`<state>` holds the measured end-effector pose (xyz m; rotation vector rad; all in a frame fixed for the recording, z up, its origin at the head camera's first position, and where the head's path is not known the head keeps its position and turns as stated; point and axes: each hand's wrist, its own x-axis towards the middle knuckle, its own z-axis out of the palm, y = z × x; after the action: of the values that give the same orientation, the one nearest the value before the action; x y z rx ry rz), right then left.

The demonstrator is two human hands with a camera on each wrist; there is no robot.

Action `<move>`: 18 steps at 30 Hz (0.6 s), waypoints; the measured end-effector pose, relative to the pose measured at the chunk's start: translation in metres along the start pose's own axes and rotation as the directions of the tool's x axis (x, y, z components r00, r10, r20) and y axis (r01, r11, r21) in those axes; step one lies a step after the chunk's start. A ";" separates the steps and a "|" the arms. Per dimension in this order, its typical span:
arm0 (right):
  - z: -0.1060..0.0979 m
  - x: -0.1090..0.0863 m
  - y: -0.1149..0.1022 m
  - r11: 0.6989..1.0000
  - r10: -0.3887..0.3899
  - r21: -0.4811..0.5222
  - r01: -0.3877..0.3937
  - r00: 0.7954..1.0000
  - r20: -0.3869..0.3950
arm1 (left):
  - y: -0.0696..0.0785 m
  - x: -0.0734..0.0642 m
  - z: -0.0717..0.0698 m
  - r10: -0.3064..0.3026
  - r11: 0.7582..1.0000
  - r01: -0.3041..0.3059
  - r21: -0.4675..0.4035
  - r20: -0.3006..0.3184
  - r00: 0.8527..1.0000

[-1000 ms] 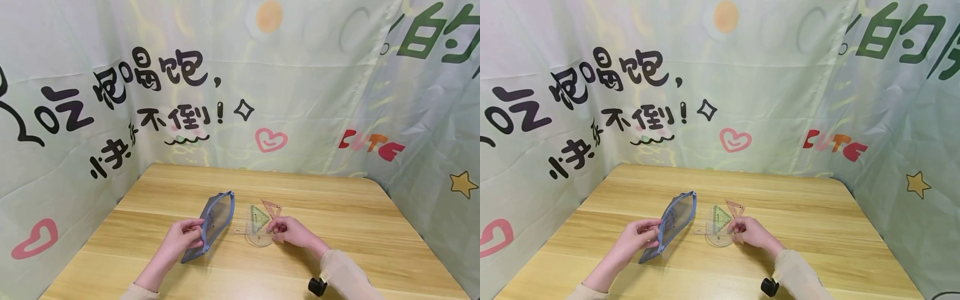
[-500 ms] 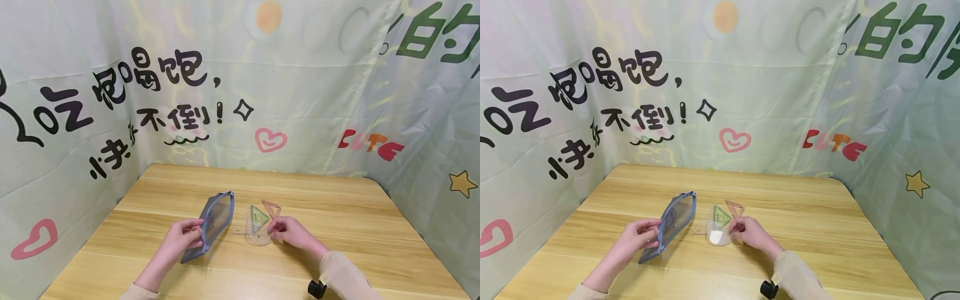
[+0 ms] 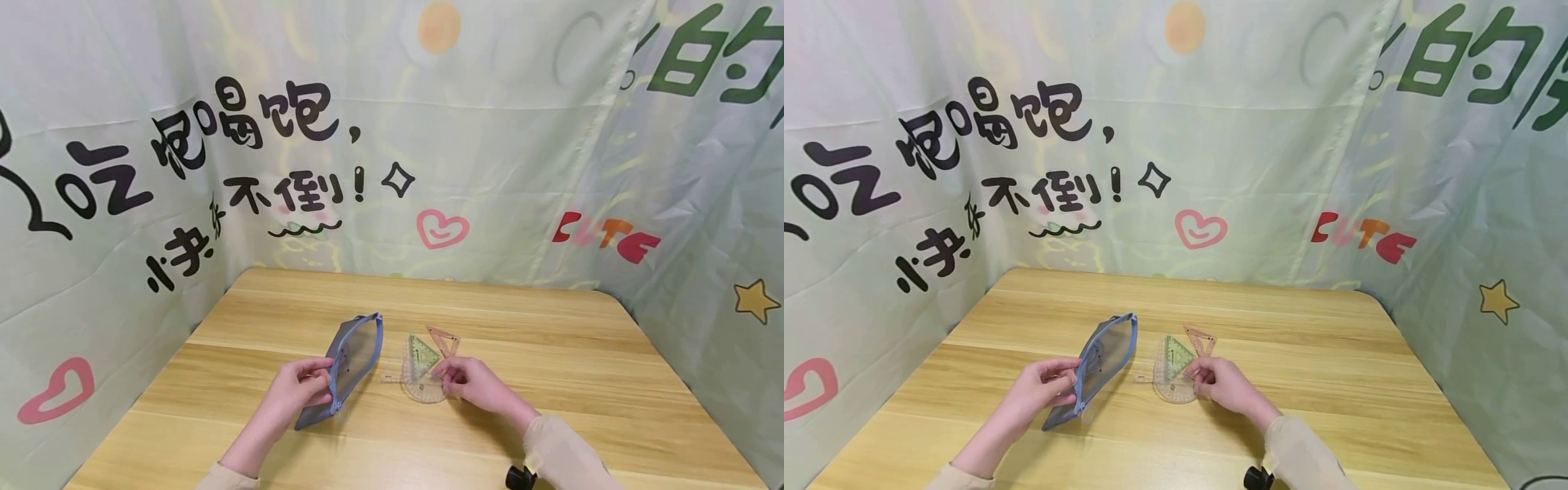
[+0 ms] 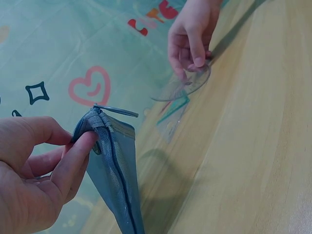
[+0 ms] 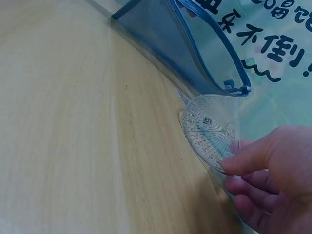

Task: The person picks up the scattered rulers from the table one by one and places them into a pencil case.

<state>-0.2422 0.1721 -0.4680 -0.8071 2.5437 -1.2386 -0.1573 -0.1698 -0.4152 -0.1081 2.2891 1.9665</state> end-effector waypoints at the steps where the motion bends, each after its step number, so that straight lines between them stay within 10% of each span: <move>1: 0.000 0.000 0.000 1.000 -0.001 -0.004 0.001 1.000 -0.003 | 0.000 0.000 0.000 -0.001 1.000 0.001 0.000 0.001 1.000; 18: -0.003 -0.002 -0.002 1.000 0.003 -0.031 -0.004 0.999 -0.037 | 0.000 0.000 -0.001 -0.003 1.000 0.003 -0.001 0.003 1.000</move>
<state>-0.2407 0.1739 -0.4646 -0.7934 2.5990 -1.2268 -0.1571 -0.1706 -0.4150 -0.1090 2.2848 1.9653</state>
